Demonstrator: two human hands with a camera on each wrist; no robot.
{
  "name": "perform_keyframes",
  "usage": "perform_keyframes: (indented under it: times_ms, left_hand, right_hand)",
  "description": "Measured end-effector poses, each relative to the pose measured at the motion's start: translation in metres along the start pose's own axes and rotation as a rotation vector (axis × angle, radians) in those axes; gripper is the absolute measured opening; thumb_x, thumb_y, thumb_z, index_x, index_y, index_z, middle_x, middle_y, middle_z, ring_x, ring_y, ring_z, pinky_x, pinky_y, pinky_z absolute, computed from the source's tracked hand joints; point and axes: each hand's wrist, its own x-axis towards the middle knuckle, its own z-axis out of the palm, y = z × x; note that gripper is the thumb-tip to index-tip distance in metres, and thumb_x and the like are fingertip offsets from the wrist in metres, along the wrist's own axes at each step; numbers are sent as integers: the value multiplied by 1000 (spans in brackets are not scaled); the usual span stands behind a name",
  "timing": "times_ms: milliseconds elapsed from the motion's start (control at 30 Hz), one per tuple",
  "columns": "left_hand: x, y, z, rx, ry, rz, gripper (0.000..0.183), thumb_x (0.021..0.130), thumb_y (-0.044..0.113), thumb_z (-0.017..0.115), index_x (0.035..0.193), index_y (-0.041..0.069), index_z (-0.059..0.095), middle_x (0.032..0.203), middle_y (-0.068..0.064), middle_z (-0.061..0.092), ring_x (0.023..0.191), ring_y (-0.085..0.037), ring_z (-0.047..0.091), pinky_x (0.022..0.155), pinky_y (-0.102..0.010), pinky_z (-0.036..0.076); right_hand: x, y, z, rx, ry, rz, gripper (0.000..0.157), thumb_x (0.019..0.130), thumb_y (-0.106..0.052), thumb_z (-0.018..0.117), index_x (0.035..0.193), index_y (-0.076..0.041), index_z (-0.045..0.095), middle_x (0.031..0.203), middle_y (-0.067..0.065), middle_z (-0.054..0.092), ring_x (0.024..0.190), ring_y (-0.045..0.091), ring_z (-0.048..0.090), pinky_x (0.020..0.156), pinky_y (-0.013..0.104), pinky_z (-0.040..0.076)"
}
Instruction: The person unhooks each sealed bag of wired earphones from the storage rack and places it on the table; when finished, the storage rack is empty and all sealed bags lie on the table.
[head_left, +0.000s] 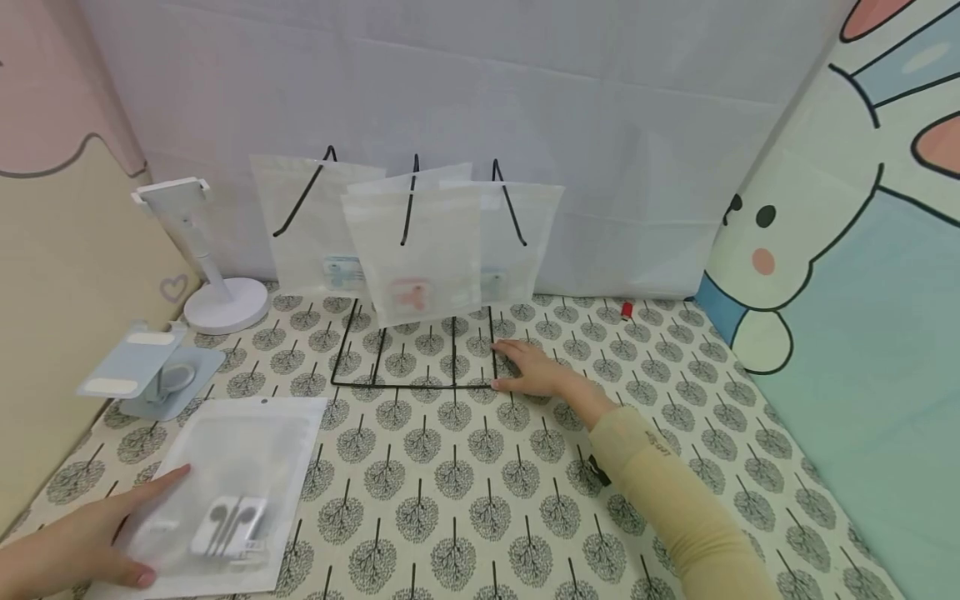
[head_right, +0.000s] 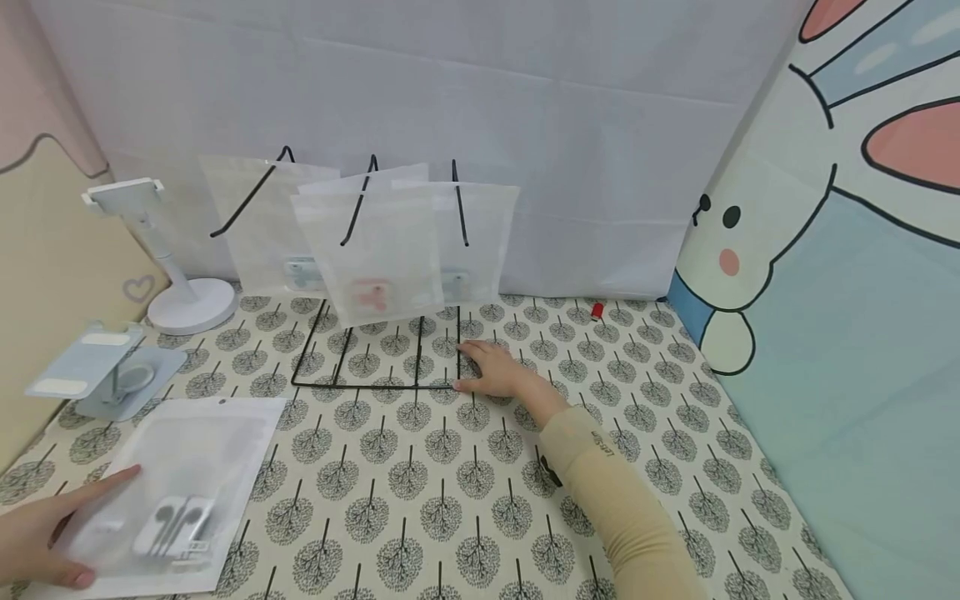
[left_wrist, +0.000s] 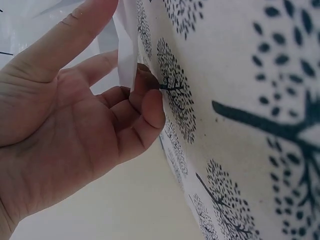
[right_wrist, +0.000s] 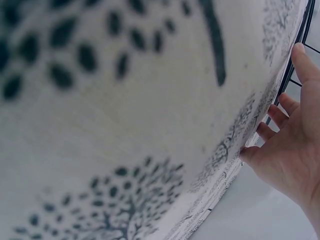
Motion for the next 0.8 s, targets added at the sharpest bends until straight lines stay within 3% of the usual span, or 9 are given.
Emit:
perform_keyframes:
  times_ms: [33,200,333,400,433,533,700,800]
  left_hand:
    - [0,-1,0,-11,-2,5,116,55,44,82,151,21,22,122,-39,49,100,20,35,77,1,22]
    - [1,-3,-5,-91,-77,31,115,61,36,82,153,24,14,118,-44,46,95,18,39,68,-5,37]
    - [3,-1,-15,-158,-120,40,114,72,23,79,152,34,-1,92,-26,54,74,12,44,56,-13,41]
    - [5,3,-23,-137,-130,-22,112,76,23,77,150,36,-6,92,-20,53,68,8,42,52,-17,41]
    - [6,7,-27,-107,-119,-49,112,76,26,77,151,35,-6,92,-17,53,67,4,43,51,-18,40]
    - [14,20,-34,-28,-45,-89,108,74,32,79,153,24,6,113,-27,52,74,4,46,53,-19,41]
    - [38,46,-48,26,137,-27,95,74,30,80,151,20,25,132,-25,46,90,8,52,54,-21,43]
    - [56,61,-62,5,199,-9,91,75,30,79,150,23,28,137,-21,45,99,9,47,60,-20,46]
  right_hand:
    - [0,0,0,0,0,1,79,89,-51,57,151,-18,22,158,9,16,143,36,15,114,58,15]
    - [0,0,0,-3,5,11,79,88,-52,58,151,-19,22,158,8,17,144,33,15,115,55,14]
    - [1,-1,-1,6,23,-9,79,88,-51,59,150,-16,24,157,10,19,143,33,17,115,55,14]
    - [2,-1,-1,2,30,-22,79,88,-51,59,150,-15,26,156,10,21,143,34,18,116,54,13]
    - [2,-1,-1,0,32,-25,79,88,-50,60,149,-14,26,156,11,21,143,34,19,116,54,13]
    - [3,1,-2,-13,39,-27,79,87,-51,60,149,-15,28,156,11,22,142,34,20,116,53,14]
    - [4,4,-2,8,62,-43,80,85,-50,64,148,-14,31,155,14,22,141,37,20,115,56,16]
    - [4,6,-1,37,74,-54,80,85,-49,65,148,-13,31,155,16,20,141,40,18,113,60,18]
